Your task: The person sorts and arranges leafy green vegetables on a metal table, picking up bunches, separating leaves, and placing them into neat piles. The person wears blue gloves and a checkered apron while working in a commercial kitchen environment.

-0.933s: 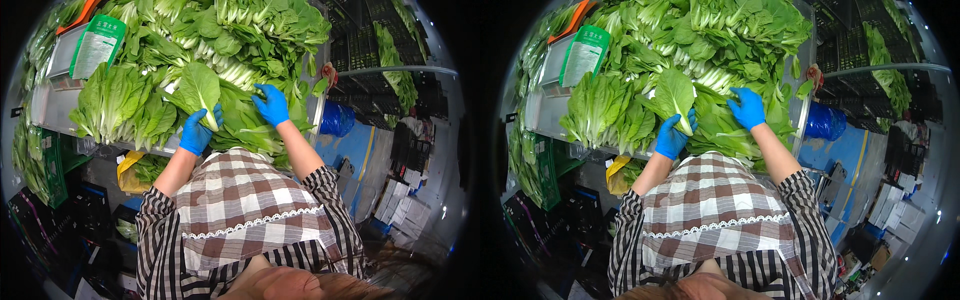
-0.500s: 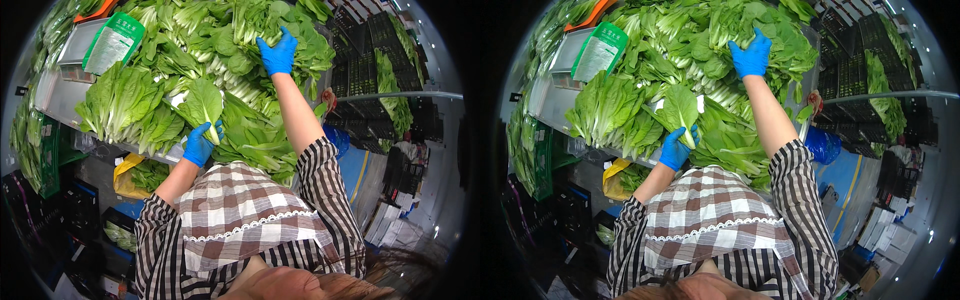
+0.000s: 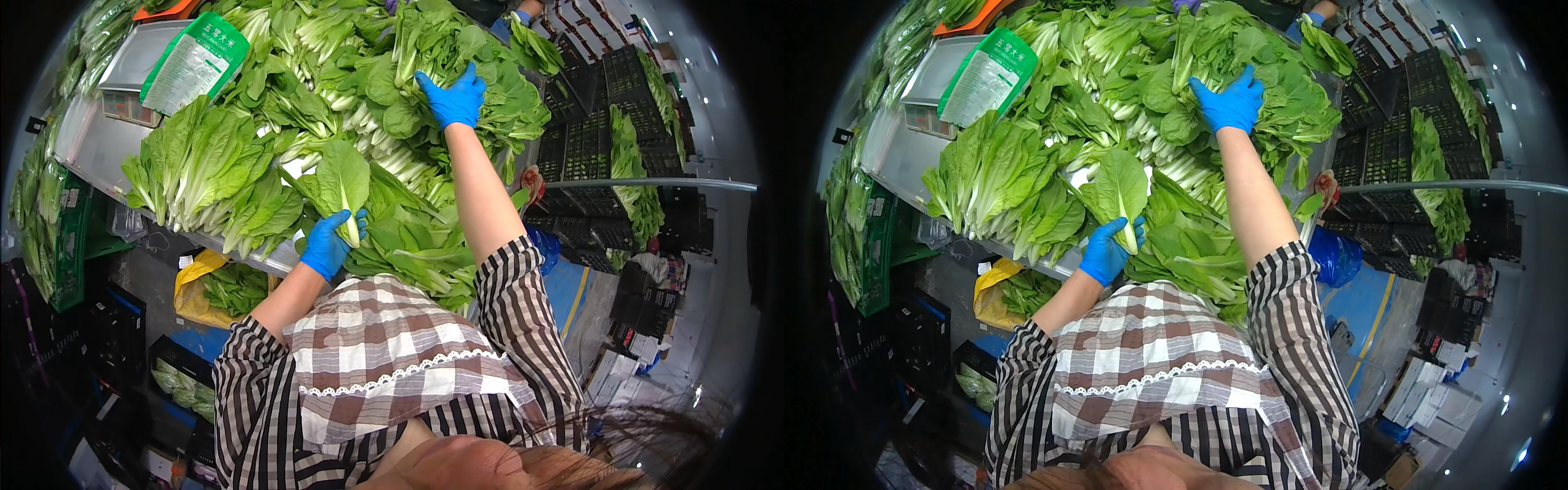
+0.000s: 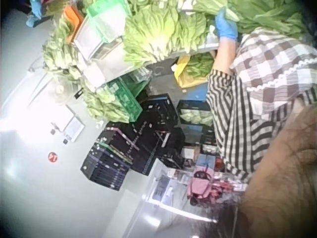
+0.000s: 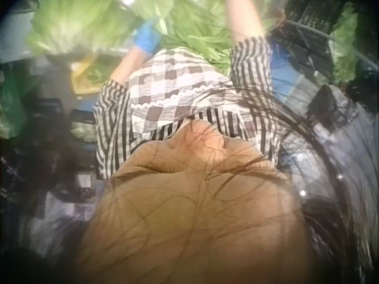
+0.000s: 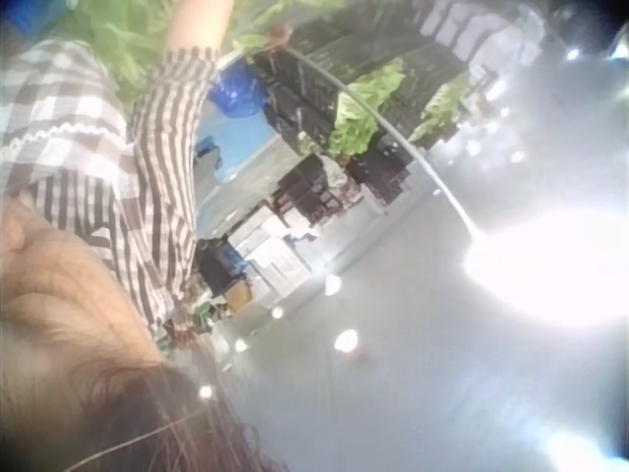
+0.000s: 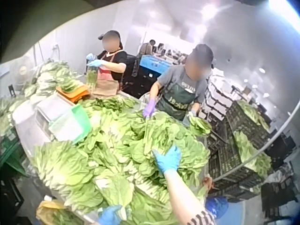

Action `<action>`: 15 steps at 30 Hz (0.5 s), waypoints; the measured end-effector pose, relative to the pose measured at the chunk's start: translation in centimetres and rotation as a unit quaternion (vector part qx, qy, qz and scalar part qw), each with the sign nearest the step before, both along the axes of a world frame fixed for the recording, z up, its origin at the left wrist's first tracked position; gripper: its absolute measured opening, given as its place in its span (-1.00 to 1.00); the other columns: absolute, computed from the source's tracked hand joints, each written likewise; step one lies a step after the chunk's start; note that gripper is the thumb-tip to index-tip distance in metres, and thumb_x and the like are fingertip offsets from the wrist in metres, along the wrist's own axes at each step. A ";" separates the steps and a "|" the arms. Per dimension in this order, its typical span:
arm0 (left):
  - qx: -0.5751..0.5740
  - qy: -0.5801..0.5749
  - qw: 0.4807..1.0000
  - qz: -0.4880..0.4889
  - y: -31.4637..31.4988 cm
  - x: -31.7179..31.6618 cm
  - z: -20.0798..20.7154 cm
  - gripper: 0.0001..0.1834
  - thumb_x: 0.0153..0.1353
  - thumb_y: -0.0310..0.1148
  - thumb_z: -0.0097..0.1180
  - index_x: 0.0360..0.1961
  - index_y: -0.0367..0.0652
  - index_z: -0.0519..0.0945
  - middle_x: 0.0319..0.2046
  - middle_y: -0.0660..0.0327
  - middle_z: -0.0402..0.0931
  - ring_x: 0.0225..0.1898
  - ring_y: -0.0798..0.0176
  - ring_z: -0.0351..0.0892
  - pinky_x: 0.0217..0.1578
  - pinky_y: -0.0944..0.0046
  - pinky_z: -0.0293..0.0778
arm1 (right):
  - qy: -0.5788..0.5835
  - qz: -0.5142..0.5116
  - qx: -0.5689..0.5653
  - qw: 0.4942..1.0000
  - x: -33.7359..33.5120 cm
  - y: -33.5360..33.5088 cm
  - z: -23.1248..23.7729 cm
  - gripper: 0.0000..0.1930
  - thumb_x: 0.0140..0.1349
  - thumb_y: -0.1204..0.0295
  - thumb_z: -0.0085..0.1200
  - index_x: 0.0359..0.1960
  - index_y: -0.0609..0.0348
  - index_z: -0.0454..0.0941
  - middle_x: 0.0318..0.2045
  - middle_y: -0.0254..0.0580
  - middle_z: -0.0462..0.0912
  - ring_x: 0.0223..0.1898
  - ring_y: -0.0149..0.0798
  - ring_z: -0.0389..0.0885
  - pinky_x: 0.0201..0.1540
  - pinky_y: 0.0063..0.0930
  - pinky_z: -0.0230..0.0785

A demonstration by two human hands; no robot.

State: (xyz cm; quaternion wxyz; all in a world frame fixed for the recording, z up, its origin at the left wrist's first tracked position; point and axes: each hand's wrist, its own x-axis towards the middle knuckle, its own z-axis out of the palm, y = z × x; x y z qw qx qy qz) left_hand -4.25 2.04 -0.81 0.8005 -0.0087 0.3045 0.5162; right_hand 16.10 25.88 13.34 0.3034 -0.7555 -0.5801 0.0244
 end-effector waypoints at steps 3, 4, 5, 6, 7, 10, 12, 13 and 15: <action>0.010 0.010 1.000 -0.002 -0.1 0.5 0.4 -0.58 0.24 -0.40 0.05 0.10 -0.33 0.40 -0.12 -0.02 0.57 -0.21 0.12 0.61 -0.16 0.13 0.57 | -0.017 -0.035 -0.062 0.997 -1.8 -0.1 1.0 0.35 -0.37 -0.33 0.34 0.42 0.09 -0.12 0.32 0.24 0.05 0.22 0.25 0.25 0.14 0.06 0.29; 0.012 0.012 1.000 0.001 -0.2 0.5 0.5 -0.58 0.24 -0.40 0.05 0.10 -0.33 0.40 -0.13 -0.02 0.57 -0.21 0.12 0.61 -0.16 0.13 0.57 | -0.036 -0.043 -0.076 0.996 -2.3 0.0 1.0 0.36 -0.37 -0.33 0.34 0.42 0.09 -0.13 0.32 0.24 0.05 0.22 0.25 0.25 0.13 0.06 0.29; 0.014 0.014 1.000 0.005 -0.2 0.4 0.6 -0.59 0.24 -0.40 0.05 0.10 -0.33 0.40 -0.13 -0.02 0.57 -0.21 0.13 0.61 -0.16 0.13 0.57 | -0.056 -0.050 -0.089 0.993 -2.6 0.1 1.0 0.36 -0.37 -0.33 0.34 0.42 0.08 -0.13 0.32 0.24 0.05 0.22 0.25 0.25 0.13 0.06 0.30; 0.008 0.018 1.000 0.007 -0.2 0.3 0.7 -0.59 0.24 -0.41 0.04 0.09 -0.33 0.41 -0.13 -0.02 0.57 -0.21 0.12 0.61 -0.15 0.13 0.57 | -0.064 -0.060 -0.064 0.994 -2.7 0.1 0.6 0.28 -0.34 -0.23 0.38 0.40 0.08 -0.05 0.28 0.22 0.11 0.18 0.23 0.28 0.14 0.02 0.29; 0.002 0.021 1.000 0.008 -0.2 0.2 0.8 -0.59 0.24 -0.41 0.04 0.09 -0.33 0.41 -0.13 -0.02 0.57 -0.21 0.12 0.61 -0.15 0.13 0.57 | -0.047 -0.048 -0.023 0.997 -2.1 0.4 -0.3 0.23 -0.32 -0.18 0.39 0.38 0.08 -0.01 0.25 0.21 0.14 0.16 0.23 0.29 0.14 0.01 0.28; -0.008 0.020 1.000 0.022 -0.5 0.1 1.1 -0.60 0.23 -0.42 0.04 0.08 -0.34 0.41 -0.14 -0.02 0.58 -0.22 0.12 0.61 -0.16 0.12 0.57 | 0.007 -0.010 0.094 0.995 0.3 1.2 -2.2 0.03 -0.28 0.08 0.41 0.29 0.10 0.14 0.13 0.17 0.23 0.10 0.20 0.33 0.17 -0.03 0.25; -0.013 0.020 0.999 0.030 -0.6 0.2 1.1 -0.61 0.23 -0.42 0.05 0.07 -0.35 0.42 -0.15 -0.02 0.58 -0.22 0.12 0.62 -0.16 0.12 0.57 | 0.025 -0.015 0.074 0.997 1.3 1.5 -2.4 0.05 -0.29 0.10 0.43 0.30 0.10 0.12 0.13 0.19 0.22 0.09 0.20 0.33 0.14 -0.02 0.28; -0.014 0.024 0.999 0.033 -0.6 0.1 1.1 -0.61 0.22 -0.42 0.05 0.06 -0.35 0.42 -0.16 -0.01 0.58 -0.23 0.12 0.62 -0.15 0.13 0.57 | 0.025 -0.021 0.064 0.997 1.0 1.3 -1.8 0.07 -0.29 0.09 0.43 0.30 0.09 0.10 0.13 0.18 0.22 0.09 0.20 0.33 0.13 -0.02 0.29; -0.016 0.026 0.999 0.033 -0.6 0.2 0.8 -0.62 0.22 -0.42 0.06 0.04 -0.36 0.43 -0.18 -0.01 0.59 -0.24 0.12 0.62 -0.15 0.13 0.57 | 0.016 -0.054 0.023 0.998 -0.5 1.2 -1.2 0.10 -0.29 0.08 0.44 0.32 0.09 0.06 0.13 0.18 0.22 0.10 0.21 0.32 0.12 0.00 0.30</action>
